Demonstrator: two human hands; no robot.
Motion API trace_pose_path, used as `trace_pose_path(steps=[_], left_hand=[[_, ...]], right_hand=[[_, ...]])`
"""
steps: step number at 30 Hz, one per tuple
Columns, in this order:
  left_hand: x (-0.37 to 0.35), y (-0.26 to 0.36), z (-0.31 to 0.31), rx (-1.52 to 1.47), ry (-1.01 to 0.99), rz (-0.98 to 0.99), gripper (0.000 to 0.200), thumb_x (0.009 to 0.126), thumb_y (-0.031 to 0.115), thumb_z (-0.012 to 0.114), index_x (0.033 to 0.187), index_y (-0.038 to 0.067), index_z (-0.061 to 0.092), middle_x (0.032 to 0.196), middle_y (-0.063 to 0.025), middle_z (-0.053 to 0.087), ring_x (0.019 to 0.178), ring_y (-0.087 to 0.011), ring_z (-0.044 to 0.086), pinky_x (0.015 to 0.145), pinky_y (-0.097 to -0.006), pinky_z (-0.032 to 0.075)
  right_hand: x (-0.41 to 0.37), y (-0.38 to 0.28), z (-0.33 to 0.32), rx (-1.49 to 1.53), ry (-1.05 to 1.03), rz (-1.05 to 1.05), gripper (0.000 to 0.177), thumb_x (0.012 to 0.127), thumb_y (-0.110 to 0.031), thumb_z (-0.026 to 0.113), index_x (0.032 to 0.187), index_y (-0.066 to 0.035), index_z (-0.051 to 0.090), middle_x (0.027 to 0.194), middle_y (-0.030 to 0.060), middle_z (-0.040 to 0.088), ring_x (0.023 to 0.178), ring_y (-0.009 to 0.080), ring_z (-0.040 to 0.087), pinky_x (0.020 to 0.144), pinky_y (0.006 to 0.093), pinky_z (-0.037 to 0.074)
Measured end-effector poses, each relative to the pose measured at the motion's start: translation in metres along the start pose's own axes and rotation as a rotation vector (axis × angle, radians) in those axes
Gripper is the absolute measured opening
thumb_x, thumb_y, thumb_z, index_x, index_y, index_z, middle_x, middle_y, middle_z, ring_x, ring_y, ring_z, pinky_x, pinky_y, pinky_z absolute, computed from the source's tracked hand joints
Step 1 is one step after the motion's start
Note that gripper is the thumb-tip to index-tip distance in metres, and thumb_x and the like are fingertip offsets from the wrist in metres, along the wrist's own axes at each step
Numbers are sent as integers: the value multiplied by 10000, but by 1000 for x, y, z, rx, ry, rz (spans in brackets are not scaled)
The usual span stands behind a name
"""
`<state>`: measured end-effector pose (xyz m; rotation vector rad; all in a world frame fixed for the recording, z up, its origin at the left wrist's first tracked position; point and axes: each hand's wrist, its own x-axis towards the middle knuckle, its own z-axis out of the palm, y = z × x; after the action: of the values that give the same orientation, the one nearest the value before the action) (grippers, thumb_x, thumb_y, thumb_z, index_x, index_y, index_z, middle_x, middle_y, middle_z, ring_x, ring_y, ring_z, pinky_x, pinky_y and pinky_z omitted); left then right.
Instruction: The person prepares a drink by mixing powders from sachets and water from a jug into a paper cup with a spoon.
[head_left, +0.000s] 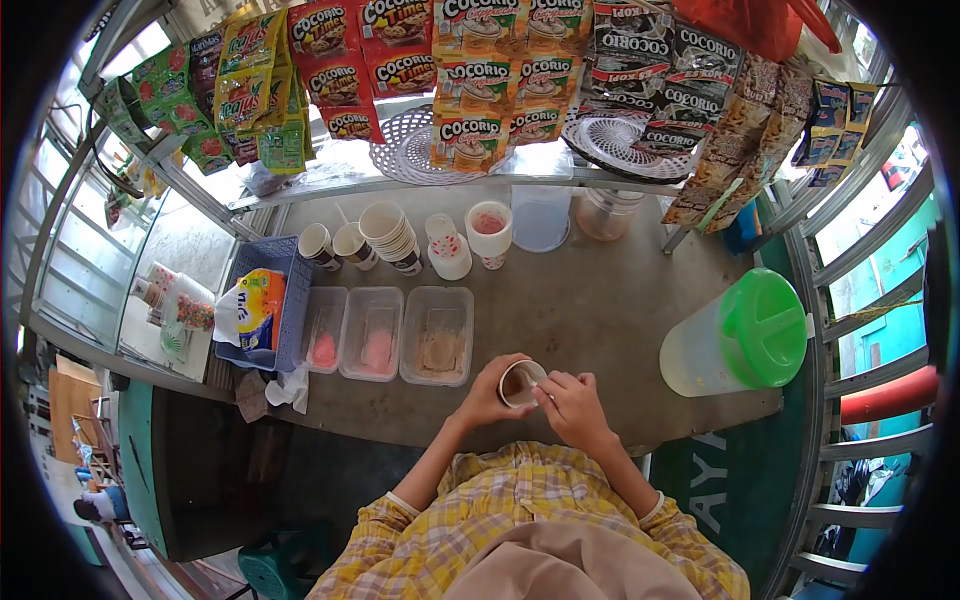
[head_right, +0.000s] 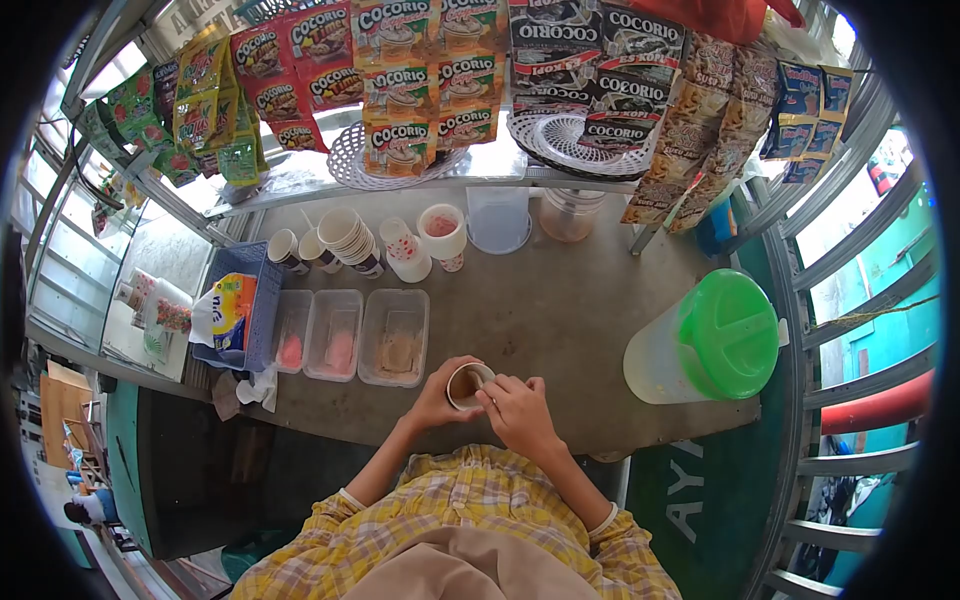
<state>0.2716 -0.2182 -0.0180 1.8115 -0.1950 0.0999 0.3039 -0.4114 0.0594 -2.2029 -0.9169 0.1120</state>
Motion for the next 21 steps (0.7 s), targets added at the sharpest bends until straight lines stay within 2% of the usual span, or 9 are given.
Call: trace_pose_path(steps=[4,7,11,17,21], left_hand=[[0,0,0,-1,13,-1,757,605,253,865,1256,54,533,1182,-119,584,1075,-265,587,915,-348,474],[0,0,1,20,15,-2,761,602,246,868,1256,55,530,1168,-116,583,1068,-256,588,905,-344,478],[-4,-1,4,-19,59,-6,763,600,232,874,1253,54,521,1161,-113,578,1070,-245,587,902,-348,479],[-12,-4,14,-28,323,127,751,612,220,884,1236,41,507,1189,-120,569,1103,-244,576,940,-358,466],[-7,4,14,-4,396,232,796,621,238,882,1268,52,458,1237,-139,544,1159,-256,543,978,-371,440]], right_hand=[[1,1,-2,95,-32,54,210,968,-230,501,858,-83,603,834,52,582,800,232,555,793,390,329],[1,1,-1,7,20,-3,211,972,-228,496,865,-83,606,834,50,582,778,237,545,790,383,328],[0,-2,-7,142,-53,33,196,970,-220,506,873,-88,614,838,47,585,783,230,548,788,374,330],[-1,-16,-23,83,18,-27,149,953,-202,541,909,-93,633,891,37,598,808,212,565,785,365,338],[1,-23,-23,51,56,-66,132,942,-198,562,926,-93,640,924,30,603,823,204,575,770,362,350]])
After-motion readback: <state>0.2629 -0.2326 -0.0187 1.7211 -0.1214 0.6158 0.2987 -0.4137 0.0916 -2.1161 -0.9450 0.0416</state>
